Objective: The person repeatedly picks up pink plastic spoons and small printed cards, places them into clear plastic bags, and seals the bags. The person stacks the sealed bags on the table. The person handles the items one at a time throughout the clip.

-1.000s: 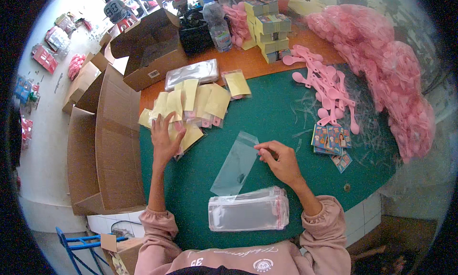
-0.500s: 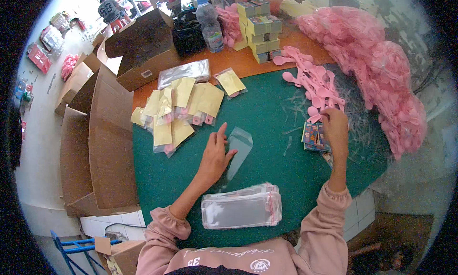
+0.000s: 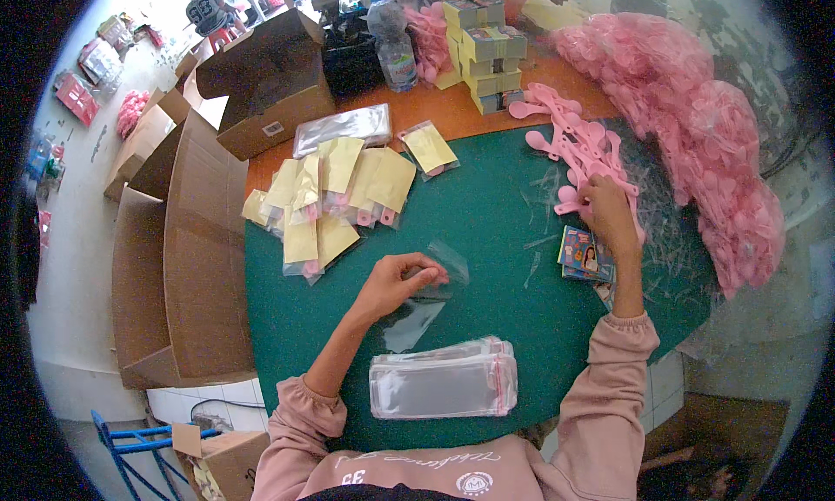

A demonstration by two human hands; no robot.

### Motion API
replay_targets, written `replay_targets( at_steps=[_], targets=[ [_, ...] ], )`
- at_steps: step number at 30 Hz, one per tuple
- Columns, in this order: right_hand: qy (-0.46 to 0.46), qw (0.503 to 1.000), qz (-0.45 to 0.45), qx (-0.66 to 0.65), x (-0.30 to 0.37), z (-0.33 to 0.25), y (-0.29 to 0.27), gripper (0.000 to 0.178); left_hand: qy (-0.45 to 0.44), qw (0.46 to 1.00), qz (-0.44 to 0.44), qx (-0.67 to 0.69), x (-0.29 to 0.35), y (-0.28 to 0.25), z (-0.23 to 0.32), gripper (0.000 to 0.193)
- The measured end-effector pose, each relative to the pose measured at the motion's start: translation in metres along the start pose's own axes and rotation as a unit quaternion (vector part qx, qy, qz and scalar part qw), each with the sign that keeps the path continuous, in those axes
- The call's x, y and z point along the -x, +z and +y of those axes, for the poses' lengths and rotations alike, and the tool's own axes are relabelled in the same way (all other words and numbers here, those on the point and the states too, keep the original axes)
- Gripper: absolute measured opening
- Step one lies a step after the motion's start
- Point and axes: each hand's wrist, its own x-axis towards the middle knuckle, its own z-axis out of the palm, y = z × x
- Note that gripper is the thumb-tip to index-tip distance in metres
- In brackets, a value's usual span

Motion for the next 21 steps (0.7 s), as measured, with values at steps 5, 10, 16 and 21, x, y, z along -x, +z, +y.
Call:
replay_targets(
  at_steps=[5, 10, 16, 21],
  targets=[
    [0.022, 0.987, 0.103, -0.124, -0.012, -0.023, -0.006, 0.016, -0.066, 0.984, -0.081, 0.144, -0.002, -0.005, -0.002, 0.019],
    [0.099, 0.837, 0.117, -0.525, 0.005, -0.063, 0.003, 0.019, -0.056, 0.979, -0.09, 0.175, -0.006, -0.003, 0.003, 0.02],
    [0.092, 0.797, -0.022, -0.596, 0.022, -0.131, 0.03, 0.028, -0.066, 0.966, -0.115, 0.224, -0.003, -0.003, 0.001, 0.02],
    [0.058, 0.773, -0.009, -0.632, 0.023, -0.137, 0.021, 0.024, -0.09, 0.97, -0.108, 0.2, -0.003, -0.006, -0.004, 0.021]
  ],
)
